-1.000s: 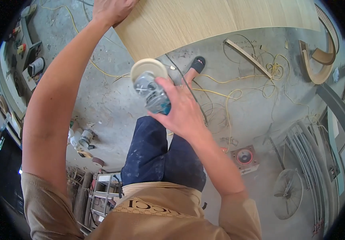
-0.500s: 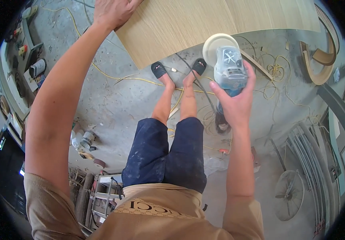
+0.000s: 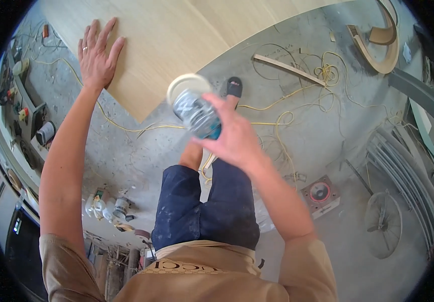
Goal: Sanding a large wooden board using a power sander.
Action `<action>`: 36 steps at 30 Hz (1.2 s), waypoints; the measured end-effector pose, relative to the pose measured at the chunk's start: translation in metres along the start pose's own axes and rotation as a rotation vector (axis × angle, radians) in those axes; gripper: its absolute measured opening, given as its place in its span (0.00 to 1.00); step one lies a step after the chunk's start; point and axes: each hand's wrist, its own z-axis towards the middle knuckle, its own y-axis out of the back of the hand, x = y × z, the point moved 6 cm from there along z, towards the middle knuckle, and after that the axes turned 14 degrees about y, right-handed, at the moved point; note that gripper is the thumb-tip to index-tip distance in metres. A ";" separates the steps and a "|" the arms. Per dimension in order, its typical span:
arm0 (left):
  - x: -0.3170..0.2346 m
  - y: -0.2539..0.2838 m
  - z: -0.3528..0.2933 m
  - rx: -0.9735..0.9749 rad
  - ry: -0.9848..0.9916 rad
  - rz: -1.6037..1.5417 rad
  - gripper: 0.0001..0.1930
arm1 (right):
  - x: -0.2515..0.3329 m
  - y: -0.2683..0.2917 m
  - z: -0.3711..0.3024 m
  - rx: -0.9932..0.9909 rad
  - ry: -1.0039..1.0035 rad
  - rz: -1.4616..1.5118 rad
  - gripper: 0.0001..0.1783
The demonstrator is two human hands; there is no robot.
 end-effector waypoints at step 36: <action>-0.145 -0.050 0.089 0.057 0.379 0.062 0.39 | -0.168 0.332 0.084 -0.465 -0.096 0.078 0.53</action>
